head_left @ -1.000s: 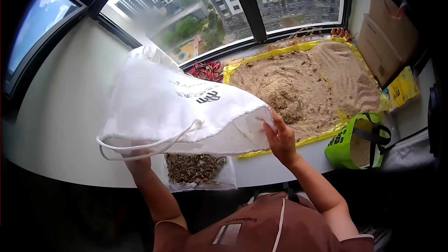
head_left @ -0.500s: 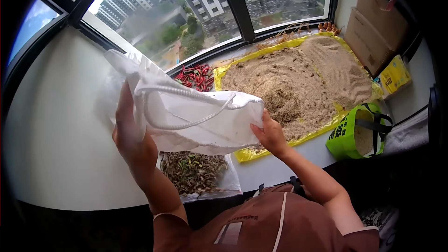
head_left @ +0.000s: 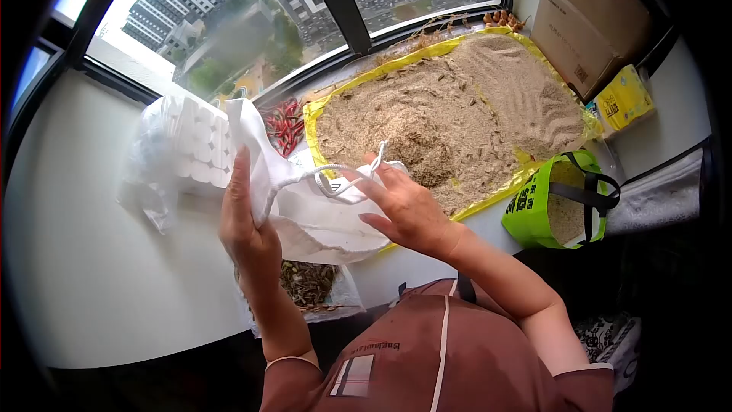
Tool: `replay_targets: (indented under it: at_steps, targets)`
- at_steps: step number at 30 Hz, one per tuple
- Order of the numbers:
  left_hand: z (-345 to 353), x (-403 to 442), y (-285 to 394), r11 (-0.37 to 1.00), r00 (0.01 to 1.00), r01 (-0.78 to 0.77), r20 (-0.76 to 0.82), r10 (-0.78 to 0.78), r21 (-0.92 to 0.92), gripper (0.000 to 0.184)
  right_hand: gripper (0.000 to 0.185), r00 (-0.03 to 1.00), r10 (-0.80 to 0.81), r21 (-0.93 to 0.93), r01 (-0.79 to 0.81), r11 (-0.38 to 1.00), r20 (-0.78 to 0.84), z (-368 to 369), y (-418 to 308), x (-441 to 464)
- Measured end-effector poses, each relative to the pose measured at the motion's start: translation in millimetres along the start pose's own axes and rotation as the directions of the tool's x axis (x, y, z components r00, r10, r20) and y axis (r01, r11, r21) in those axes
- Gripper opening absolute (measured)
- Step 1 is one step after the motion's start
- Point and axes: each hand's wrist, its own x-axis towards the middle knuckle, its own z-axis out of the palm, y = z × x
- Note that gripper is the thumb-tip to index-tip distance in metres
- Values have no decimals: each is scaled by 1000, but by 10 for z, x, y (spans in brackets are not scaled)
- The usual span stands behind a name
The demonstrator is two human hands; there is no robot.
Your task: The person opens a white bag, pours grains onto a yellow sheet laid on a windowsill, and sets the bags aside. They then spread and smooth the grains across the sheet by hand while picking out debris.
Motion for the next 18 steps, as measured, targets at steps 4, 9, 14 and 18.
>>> replay_targets:
  at_steps: [4, 9, 14, 18]
  targets:
    - [-65, -224, 86, 990, 986, 96, 143, -80, -108, 57, 40, 975, -39, -96, 18, 995, -220, 132, 368, 96]
    - [-198, -282, 149, 990, 969, 140, 204, -136, -4, 59, 5, 933, 70, -19, -82, 996, -353, 223, 625, 387]
    - [15, -327, 128, 990, 973, 127, 188, -135, 56, 57, 9, 919, 138, 94, -111, 989, -369, 384, 822, 469]
    - [41, -330, 152, 978, 961, 194, 185, -205, 76, 52, 20, 938, 221, 169, -180, 969, -266, 420, 869, 452]
